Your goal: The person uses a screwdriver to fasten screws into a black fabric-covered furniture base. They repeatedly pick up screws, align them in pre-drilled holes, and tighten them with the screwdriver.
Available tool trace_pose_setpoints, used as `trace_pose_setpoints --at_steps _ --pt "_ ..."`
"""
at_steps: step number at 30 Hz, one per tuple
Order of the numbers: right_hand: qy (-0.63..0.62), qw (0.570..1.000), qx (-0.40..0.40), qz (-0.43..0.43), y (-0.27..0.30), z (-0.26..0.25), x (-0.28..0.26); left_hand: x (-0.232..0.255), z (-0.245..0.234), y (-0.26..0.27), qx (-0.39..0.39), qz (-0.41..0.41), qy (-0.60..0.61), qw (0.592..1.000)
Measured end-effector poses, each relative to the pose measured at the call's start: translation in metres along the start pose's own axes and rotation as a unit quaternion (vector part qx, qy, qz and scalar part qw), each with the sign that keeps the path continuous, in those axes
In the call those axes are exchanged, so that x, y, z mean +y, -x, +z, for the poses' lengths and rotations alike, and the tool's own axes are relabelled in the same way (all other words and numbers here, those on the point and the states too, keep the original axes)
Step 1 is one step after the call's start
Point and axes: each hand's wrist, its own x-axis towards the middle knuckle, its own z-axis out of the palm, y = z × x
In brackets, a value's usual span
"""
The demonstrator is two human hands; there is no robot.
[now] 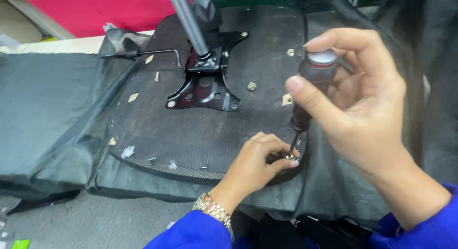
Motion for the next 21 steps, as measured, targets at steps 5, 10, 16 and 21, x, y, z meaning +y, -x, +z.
trace_pose_setpoints --at_steps 5,10,16,21 --pt "0.072 0.995 0.011 -0.061 0.001 0.004 0.009 -0.006 0.007 -0.001 0.041 -0.010 0.000 0.999" --pt "0.080 0.992 -0.013 -0.093 0.004 0.007 0.012 -0.009 0.012 -0.001 0.064 -0.015 -0.004 0.998" --pt "0.060 0.997 -0.036 -0.030 0.003 0.012 0.001 -0.004 0.016 -0.001 0.101 -0.015 -0.024 0.994" --pt "0.045 0.999 -0.007 -0.020 0.005 0.007 -0.002 0.005 0.020 -0.006 0.121 -0.085 -0.054 0.987"
